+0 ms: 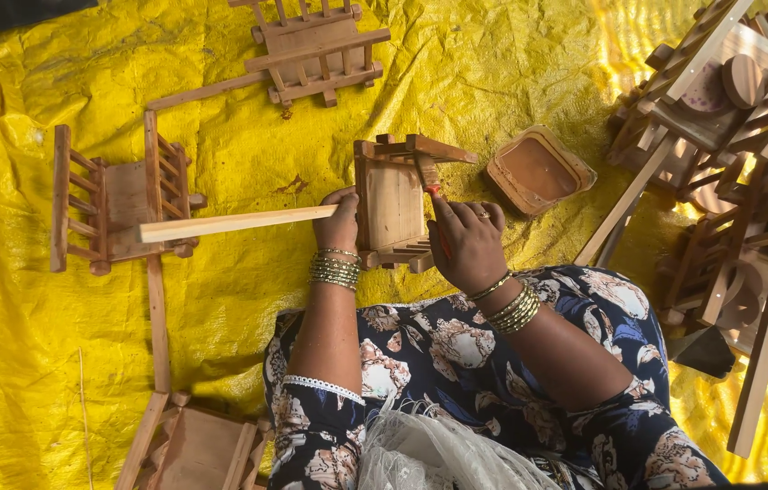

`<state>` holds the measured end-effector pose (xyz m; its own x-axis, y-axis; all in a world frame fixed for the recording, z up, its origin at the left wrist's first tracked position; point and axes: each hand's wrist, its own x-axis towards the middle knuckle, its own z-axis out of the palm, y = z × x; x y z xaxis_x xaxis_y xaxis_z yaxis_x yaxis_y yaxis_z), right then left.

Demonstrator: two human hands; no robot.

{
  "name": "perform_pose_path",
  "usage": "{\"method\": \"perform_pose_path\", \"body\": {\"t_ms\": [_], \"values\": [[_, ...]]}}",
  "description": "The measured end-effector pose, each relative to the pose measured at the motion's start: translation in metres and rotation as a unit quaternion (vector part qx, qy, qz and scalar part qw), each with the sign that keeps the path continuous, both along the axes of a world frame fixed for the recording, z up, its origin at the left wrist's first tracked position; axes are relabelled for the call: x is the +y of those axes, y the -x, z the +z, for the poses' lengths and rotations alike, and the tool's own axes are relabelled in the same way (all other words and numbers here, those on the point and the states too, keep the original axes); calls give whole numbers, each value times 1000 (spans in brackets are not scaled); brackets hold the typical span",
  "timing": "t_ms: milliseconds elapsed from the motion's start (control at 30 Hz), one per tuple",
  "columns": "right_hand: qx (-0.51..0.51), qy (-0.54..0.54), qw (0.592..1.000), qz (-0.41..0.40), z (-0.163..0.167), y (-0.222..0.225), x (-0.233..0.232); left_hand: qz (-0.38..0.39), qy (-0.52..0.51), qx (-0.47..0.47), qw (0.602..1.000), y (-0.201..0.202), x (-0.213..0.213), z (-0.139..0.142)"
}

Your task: The person sits on a yellow tarp and applies a brown stain or varnish to small wooden chair frames using a paintbrush. They hold each chair steady with one hand, dip the brush into a shallow container of stain, and brush the liquid over the wood surfaces, rotating the chair to reach different sides.

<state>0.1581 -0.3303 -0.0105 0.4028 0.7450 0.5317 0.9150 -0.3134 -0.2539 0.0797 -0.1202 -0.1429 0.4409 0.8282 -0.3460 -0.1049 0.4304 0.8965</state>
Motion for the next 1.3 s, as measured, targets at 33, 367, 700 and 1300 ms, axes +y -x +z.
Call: {"method": "perform_pose_path", "body": {"t_ms": [33,367,700,1300], "values": [[-6,10,1000,-13,-1,3,2,-7,-5,19,1000,0,-2,1],[48,71,996,14,1,4,20,-8,-12,23,1000,8,-2,7],[2,57,996,-65,-2,26,1,-36,-50,10,998,5,-9,5],[-5,43,999,-17,-6,14,-39,-36,-56,-7,998,5,-4,2]]}}
